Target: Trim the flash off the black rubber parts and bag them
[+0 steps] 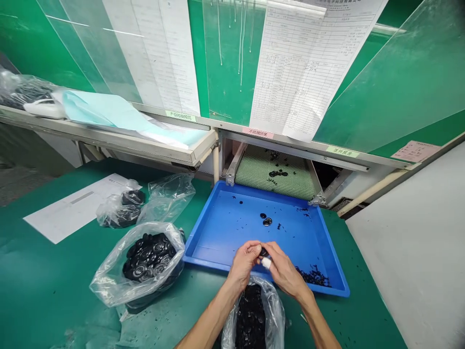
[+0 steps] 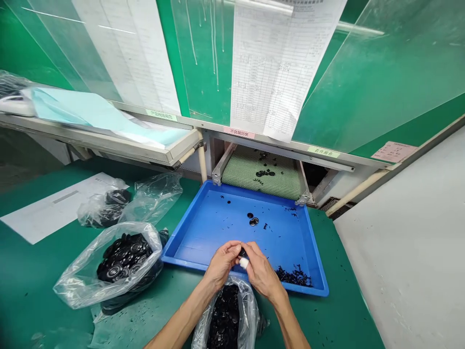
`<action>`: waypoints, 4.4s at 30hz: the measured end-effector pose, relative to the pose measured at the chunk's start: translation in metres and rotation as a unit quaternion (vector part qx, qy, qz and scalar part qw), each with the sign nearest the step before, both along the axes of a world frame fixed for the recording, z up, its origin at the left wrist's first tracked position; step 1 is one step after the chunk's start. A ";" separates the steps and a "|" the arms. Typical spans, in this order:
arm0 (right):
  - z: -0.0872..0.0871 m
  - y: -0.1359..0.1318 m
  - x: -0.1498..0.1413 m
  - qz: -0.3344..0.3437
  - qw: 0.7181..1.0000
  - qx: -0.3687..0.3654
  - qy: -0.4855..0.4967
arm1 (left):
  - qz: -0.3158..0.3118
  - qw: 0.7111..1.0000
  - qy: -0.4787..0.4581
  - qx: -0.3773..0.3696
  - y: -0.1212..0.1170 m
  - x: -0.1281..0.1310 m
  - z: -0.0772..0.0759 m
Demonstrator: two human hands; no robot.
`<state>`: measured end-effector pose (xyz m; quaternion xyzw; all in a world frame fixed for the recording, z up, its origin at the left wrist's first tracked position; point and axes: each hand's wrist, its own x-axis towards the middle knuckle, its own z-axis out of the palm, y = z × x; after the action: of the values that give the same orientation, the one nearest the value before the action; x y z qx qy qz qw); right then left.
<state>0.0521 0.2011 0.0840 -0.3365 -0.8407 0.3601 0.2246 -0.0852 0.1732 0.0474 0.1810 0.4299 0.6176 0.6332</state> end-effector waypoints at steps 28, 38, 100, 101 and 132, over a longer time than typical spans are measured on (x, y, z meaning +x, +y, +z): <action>-0.046 0.137 -0.039 -0.131 0.970 0.040 -0.201 | 0.121 0.991 -0.029 -0.051 0.011 -0.010 -0.005; -0.039 0.137 -0.045 -0.106 0.983 -0.022 -0.150 | 0.115 0.986 -0.092 -0.083 0.018 -0.016 -0.007; -0.041 0.048 -0.014 -0.133 0.988 -0.072 -0.038 | -0.023 0.938 0.342 0.057 0.029 0.003 -0.028; -0.046 0.053 -0.016 -0.139 0.986 -0.071 -0.048 | -0.010 0.937 0.345 0.051 0.029 0.003 -0.028; -0.014 0.042 -0.013 -0.078 0.996 -0.016 0.040 | -0.047 0.986 0.156 0.022 0.028 -0.003 -0.013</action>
<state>0.0391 0.2432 0.0698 -0.3901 -0.7962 0.3678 0.2805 -0.0877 0.2017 0.0347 0.3091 0.5006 0.5611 0.5822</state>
